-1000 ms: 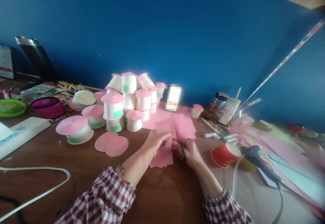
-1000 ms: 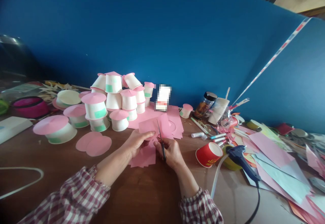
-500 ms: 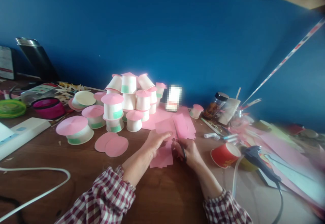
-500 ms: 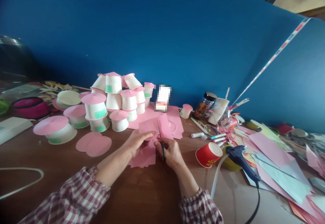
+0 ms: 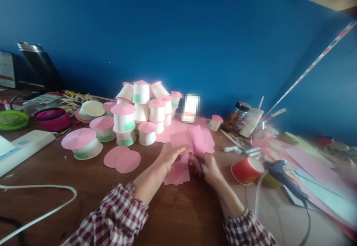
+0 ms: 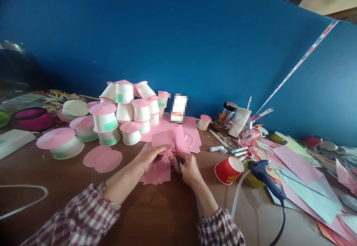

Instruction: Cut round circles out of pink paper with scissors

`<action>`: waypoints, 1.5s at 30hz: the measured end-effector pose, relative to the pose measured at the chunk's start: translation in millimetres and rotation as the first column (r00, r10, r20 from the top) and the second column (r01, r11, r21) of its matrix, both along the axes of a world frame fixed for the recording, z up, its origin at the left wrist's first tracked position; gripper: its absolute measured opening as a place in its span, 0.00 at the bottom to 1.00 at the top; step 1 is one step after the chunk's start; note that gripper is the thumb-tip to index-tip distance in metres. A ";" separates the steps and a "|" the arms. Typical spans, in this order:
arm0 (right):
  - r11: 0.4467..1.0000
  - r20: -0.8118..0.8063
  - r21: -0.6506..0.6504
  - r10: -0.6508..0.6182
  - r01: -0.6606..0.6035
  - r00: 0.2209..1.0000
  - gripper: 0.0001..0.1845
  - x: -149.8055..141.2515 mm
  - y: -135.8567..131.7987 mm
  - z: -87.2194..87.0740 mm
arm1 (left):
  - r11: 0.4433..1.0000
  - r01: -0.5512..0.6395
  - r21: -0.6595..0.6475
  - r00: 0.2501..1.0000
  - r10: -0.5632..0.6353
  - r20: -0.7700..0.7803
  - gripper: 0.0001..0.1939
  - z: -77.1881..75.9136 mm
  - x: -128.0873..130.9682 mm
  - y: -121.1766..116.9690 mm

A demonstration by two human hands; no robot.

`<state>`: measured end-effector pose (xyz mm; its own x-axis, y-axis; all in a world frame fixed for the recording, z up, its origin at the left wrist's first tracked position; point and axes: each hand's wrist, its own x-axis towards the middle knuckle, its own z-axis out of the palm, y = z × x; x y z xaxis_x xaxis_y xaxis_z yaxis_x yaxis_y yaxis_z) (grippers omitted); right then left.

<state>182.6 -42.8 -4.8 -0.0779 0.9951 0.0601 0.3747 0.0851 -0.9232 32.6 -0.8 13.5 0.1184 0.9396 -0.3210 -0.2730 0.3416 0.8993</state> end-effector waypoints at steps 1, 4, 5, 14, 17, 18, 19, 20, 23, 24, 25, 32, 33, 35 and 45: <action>1.000 0.005 0.004 0.000 0.000 1.000 0.14 0.0 0.1 0.1 | 1.000 0.009 0.002 1.000 -0.009 -0.008 0.16 0.5 -0.1 0.0; 1.000 0.020 0.010 -0.007 0.006 1.000 0.15 -0.5 -0.1 1.4 | 0.999 0.031 0.005 0.999 -0.031 -0.026 0.15 1.1 -0.9 0.4; 1.000 0.021 0.007 -0.009 0.009 1.000 0.15 -0.6 -0.2 1.7 | 0.999 0.034 0.009 0.999 -0.034 -0.029 0.15 1.0 -1.3 0.7; 1.000 0.042 0.008 -0.002 0.001 0.999 0.19 1.4 -0.4 -0.7 | 0.999 0.047 0.023 0.998 -0.046 -0.050 0.14 0.4 -3.1 3.0; 1.000 0.044 -0.003 -0.004 0.005 0.999 0.18 1.0 -0.7 0.7 | 0.999 0.041 0.022 0.998 -0.040 -0.053 0.14 1.7 -2.5 2.5; 1.000 0.043 -0.005 -0.005 0.005 0.999 0.18 0.6 -0.8 1.4 | 0.999 0.037 0.025 0.998 -0.036 -0.052 0.14 2.2 -2.4 2.4; 1.000 0.043 -0.004 -0.007 0.007 0.999 0.18 0.1 -1.1 2.2 | 0.999 0.036 0.027 0.998 -0.035 -0.052 0.14 2.5 -2.3 2.4; 1.000 0.042 -0.003 -0.008 0.008 0.999 0.18 -0.4 -1.3 3.0 | 0.999 0.037 0.031 0.998 -0.035 -0.054 0.14 2.9 -2.4 2.5; 1.000 0.044 -0.006 -0.008 0.008 0.999 0.19 -1.6 -1.8 5.0 | 0.999 0.039 0.029 0.997 -0.037 -0.072 0.14 3.2 -3.1 3.2; 1.000 0.044 -0.012 -0.008 0.008 0.999 0.19 -1.8 -1.9 5.4 | 0.999 0.039 0.027 0.996 -0.036 -0.081 0.14 3.1 -3.5 3.5; 1.000 0.042 -0.018 -0.008 0.009 0.999 0.19 -1.8 -2.0 5.7 | 0.999 0.040 0.027 0.995 -0.037 -0.089 0.15 3.0 -3.9 3.9; 1.000 0.046 -0.020 -0.009 0.010 0.999 0.18 0.4 -2.3 3.0 | 0.998 0.036 0.051 0.994 -0.031 -0.110 0.14 3.4 -5.7 4.8; 1.000 0.042 -0.020 -0.010 0.011 0.999 0.18 0.6 -2.0 2.4 | 0.998 0.036 0.050 0.994 -0.031 -0.102 0.14 3.4 -5.6 4.6; 1.000 0.030 -0.019 -0.012 0.013 0.999 0.18 0.6 -1.5 1.6 | 0.999 0.025 0.047 0.996 -0.021 -0.087 0.15 2.6 -4.7 4.7; 1.000 0.025 -0.010 -0.013 0.014 1.000 0.17 -1.7 -2.0 4.6 | 0.999 -0.002 0.049 0.999 0.005 -0.044 0.16 -3.9 -3.3 6.6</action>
<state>180.9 -44.9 -0.2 -0.0659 0.9967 0.0484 0.3990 0.0708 -0.9142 29.3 5.8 9.5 0.1017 0.9549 -0.2791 -0.2334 0.2956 0.9264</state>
